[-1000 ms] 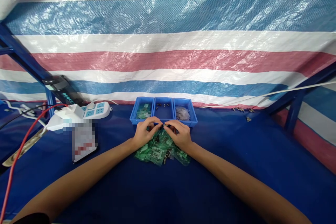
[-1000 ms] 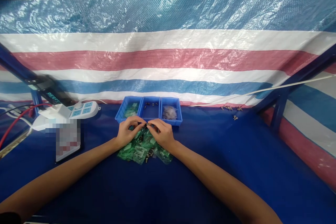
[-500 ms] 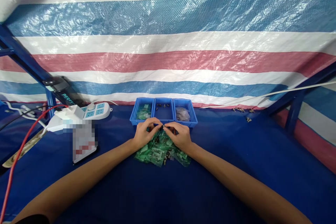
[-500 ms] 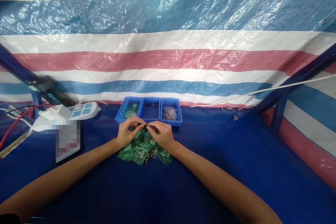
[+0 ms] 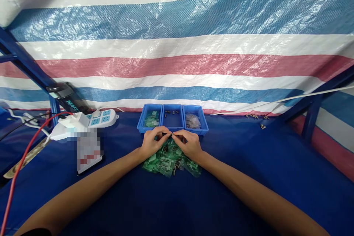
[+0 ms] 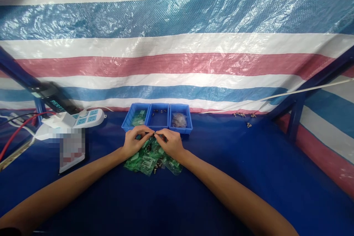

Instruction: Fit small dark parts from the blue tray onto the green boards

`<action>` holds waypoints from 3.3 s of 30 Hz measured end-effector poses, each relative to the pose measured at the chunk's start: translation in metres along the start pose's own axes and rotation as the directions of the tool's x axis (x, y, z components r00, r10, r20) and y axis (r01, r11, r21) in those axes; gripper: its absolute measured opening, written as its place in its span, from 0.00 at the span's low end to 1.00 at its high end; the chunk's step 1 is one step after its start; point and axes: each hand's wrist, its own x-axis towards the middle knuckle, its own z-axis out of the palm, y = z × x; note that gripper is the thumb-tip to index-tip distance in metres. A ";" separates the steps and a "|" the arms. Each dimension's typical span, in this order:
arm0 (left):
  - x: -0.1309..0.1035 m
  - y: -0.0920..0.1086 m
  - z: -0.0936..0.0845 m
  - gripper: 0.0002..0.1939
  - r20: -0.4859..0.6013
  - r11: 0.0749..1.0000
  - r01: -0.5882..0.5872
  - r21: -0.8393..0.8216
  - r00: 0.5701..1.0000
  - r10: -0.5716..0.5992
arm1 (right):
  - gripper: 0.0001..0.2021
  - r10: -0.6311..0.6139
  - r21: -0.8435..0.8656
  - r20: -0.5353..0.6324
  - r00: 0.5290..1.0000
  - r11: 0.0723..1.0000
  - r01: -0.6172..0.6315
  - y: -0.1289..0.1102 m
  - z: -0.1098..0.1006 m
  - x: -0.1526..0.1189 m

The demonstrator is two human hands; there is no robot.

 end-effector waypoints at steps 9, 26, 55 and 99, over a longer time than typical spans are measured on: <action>-0.002 0.000 -0.001 0.07 0.000 0.994 -0.037 0.105 0.999 0.038 | 0.09 -0.022 0.001 0.016 1.000 1.000 0.022 0.001 0.000 0.000; -0.003 -0.001 0.000 0.09 -0.067 0.998 0.061 0.004 0.996 -0.060 | 0.08 0.026 0.011 -0.039 0.999 1.000 -0.026 -0.001 -0.001 0.000; -0.003 -0.003 0.002 0.08 -0.072 1.000 0.026 0.017 0.997 -0.025 | 0.06 -0.004 0.035 0.006 1.000 0.999 0.004 0.001 0.000 0.001; -0.001 0.001 0.000 0.07 -0.043 0.998 0.027 0.063 0.999 -0.024 | 0.06 -0.018 0.028 -0.026 0.999 0.999 0.018 0.000 -0.001 0.001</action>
